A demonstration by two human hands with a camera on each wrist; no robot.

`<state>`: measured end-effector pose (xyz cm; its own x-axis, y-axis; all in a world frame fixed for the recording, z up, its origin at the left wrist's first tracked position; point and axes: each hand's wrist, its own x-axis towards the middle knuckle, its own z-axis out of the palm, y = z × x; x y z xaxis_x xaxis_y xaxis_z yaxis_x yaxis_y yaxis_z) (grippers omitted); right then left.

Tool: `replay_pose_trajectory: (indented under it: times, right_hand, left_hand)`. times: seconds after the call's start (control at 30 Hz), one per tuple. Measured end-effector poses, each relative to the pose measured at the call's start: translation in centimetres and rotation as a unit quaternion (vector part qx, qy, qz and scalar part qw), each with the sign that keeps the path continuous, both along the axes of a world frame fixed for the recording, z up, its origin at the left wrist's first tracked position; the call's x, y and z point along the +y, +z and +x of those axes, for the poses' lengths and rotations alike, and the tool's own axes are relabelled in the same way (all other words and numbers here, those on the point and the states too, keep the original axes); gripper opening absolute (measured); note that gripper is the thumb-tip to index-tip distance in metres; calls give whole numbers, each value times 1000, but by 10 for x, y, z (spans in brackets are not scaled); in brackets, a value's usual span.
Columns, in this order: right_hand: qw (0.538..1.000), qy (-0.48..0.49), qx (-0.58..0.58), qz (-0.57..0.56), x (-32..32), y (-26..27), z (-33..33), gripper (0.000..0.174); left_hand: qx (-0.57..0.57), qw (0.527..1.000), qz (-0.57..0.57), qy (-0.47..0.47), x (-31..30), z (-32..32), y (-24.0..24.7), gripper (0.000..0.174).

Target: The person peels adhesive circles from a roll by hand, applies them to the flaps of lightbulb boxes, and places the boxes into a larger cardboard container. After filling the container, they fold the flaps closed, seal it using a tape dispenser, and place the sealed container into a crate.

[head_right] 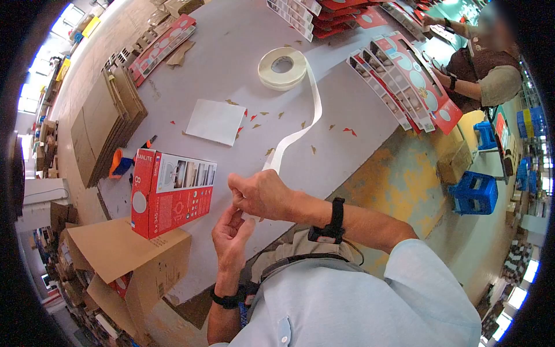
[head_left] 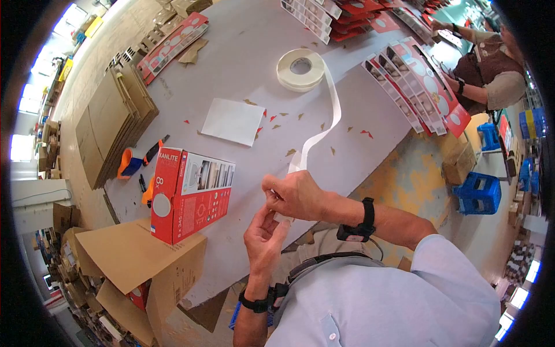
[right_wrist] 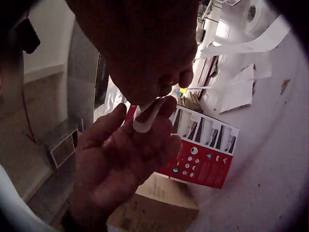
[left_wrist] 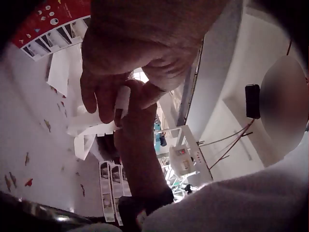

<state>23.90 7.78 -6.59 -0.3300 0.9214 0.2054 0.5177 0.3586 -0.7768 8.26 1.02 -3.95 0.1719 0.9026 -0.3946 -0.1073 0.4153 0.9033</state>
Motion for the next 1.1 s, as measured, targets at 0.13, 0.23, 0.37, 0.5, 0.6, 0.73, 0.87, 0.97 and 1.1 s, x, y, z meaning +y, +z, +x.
replay_pose_trajectory:
  times: [0.13, 0.23, 0.37, 0.5, 0.6, 0.73, 0.87, 0.97, 1.1]
  right_hand:
    - [999, 5, -18, 33, -3, 0, -2, 14]
    - [998, -2, -19, 58, -3, -2, -3, 13]
    - [990, -17, 21, 142, 6, 3, 1, 12]
    - [989, -3, 62, 131, 7, -5, 2, 14]
    - [993, -5, 71, 96, 6, -7, 2, 15]
    - [993, -28, 90, 66, 4, -12, 1, 17]
    - [988, -35, 144, 39, 5, -17, 1, 17]
    - [990, -35, 133, 25, 7, -12, 2, 16]
    - [991, -27, 127, 28, 8, -12, 1, 17]
  left_hand:
    - [0, 1000, -13, 15, -1, 4, 0, 48]
    - [17, 1000, -8, 17, -2, 2, -5, 49]
    - [31, 999, -12, 21, -5, 0, -3, 51]
    - [26, 999, -18, 22, -3, 2, 2, 54]
    - [35, 998, -28, 41, -2, 5, 3, 54]
    - [36, 998, -23, 53, -3, 5, -2, 53]
    - [29, 996, -8, 89, -3, 5, 1, 38]
    - [27, 996, -8, 88, -8, -6, -14, 23]
    - [95, 991, 3, 95, -9, -6, -13, 15]
